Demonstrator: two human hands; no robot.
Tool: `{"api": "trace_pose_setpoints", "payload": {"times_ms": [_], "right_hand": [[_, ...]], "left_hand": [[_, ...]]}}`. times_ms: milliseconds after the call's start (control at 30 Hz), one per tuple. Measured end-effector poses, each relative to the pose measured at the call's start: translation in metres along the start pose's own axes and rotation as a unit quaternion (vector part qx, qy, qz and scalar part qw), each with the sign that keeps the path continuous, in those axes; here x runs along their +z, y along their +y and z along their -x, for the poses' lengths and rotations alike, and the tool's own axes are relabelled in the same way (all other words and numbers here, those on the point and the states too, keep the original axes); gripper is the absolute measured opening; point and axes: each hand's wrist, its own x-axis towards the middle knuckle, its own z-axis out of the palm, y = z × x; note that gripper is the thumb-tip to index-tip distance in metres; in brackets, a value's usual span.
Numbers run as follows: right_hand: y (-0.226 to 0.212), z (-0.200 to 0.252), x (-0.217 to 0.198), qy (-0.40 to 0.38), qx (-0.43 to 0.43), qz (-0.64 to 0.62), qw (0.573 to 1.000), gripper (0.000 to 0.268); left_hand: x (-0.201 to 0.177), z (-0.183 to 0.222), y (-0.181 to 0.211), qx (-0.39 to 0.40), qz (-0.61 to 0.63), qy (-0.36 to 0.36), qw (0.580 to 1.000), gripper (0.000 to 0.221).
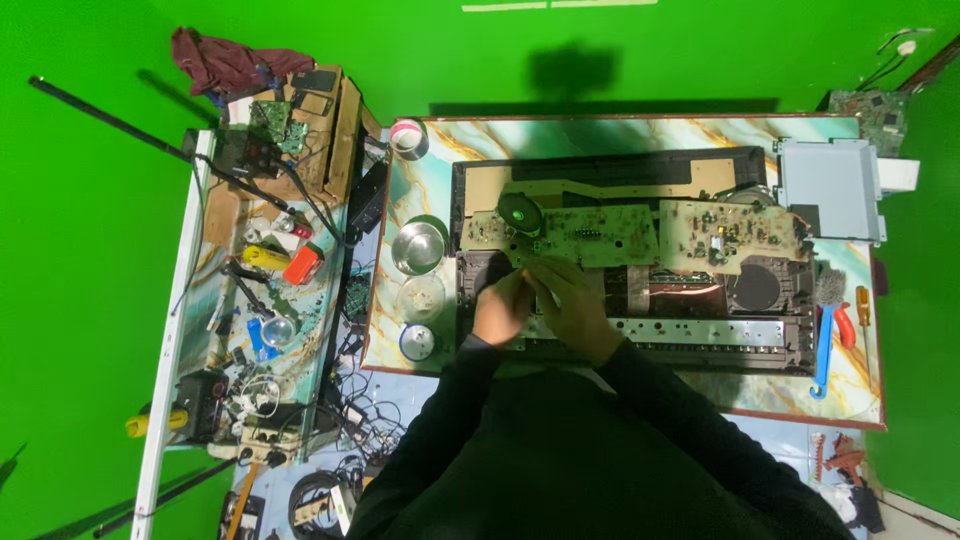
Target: The person disassembles the internal components of an electronic musical keyboard, using a screwdriver to remove screws from circuit boards and internal frames.
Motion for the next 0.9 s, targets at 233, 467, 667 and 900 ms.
{"api": "trace_pose_setpoints", "payload": {"times_ms": [233,467,667,900], "right_hand": [[0.005,0.01,0.002,-0.044,0.08,-0.02,0.996,0.033],[0.001,0.009,0.002,0.004,-0.03,0.036,0.999,0.029],[-0.003,0.009,0.012,-0.011,0.043,-0.01,0.999,0.027],[-0.025,0.008,0.033,0.053,0.059,0.048,0.996,0.031]], "left_hand": [[0.001,0.008,0.019,-0.053,0.016,0.029,0.998,0.03],[0.006,0.01,0.006,0.012,0.05,0.047,0.998,0.024],[-0.011,0.003,0.015,0.003,0.094,0.005,0.996,0.027],[-0.015,0.001,-0.004,0.011,0.117,-0.03,0.993,0.029]]}}
